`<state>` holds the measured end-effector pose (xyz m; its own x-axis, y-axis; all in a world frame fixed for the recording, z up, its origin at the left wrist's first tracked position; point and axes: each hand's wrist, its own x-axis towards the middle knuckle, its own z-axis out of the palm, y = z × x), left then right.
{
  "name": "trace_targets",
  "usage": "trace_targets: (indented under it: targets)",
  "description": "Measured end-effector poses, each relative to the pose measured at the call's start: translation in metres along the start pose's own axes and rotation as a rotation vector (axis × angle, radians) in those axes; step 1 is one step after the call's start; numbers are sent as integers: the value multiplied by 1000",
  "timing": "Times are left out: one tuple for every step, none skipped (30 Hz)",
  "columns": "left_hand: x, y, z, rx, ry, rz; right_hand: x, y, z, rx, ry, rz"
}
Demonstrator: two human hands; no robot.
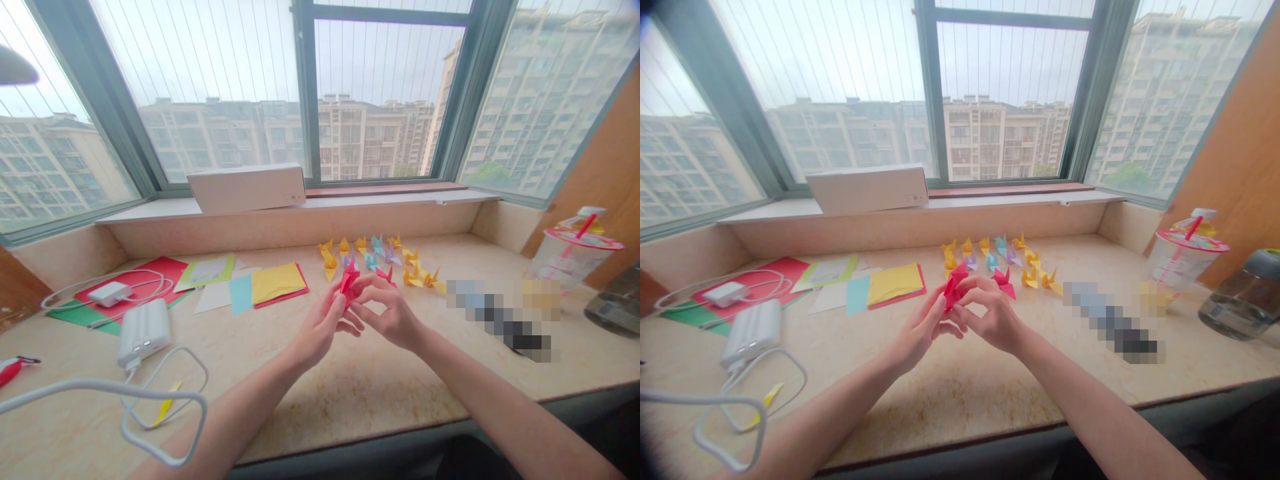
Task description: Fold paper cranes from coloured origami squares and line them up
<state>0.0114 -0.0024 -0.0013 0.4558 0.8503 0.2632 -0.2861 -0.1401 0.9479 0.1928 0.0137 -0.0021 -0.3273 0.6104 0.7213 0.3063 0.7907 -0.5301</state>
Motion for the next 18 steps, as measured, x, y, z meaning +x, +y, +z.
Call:
trace_targets:
  targets:
    - [0, 0, 0, 3, 3, -3, 1, -2, -1, 23, -2, 16]
    - [0, 0, 0, 6, 7, -7, 1, -3, -2, 42, -3, 31]
    - [0, 0, 1, 11, 12, -10, 2, -5, -3, 61, -3, 46]
    - [0, 0, 1, 17, 19, -12, 3, -6, -3, 77, -2, 60]
    - [-1, 0, 1, 23, 26, -13, 3, -7, -3, 90, -2, 71]
    - [-1, 0, 2, 30, 31, -14, 4, -8, -3, 98, -2, 80]
    - [-1, 0, 2, 39, 36, -15, 4, -9, -3, 101, 0, 87]
    - [-1, 0, 2, 49, 41, -17, 4, -9, -2, 99, 4, 92]
    - [-1, 0, 2, 60, 48, -19, 4, -8, -1, 94, 11, 94]
    - [-1, 0, 2, 73, 55, -22, 4, -7, 0, 86, 21, 95]
    - [0, 0, 2, 84, 60, -27, 3, -6, 1, 74, 29, 97]
    - [0, 0, 2, 90, 63, -34, 2, -4, 2, 57, 37, 100]
    - [0, -1, 2, 92, 64, -41, 2, -3, 3, 35, 46, 106]
    - [0, -1, 2, 92, 66, -49, 1, -1, 4, 9, 53, 116]
    - [1, -2, 2, 91, 70, -56, 0, 0, 4, -19, 60, 130]
    - [1, -2, 1, 89, 78, -62, -1, 2, 4, -46, 69, 142]
    - [1, -3, 1, 88, 89, -65, -1, 3, 4, -66, 79, 152]
    - [2, -3, 0, 88, 101, -66, -2, 3, 4, -81, 87, 157]
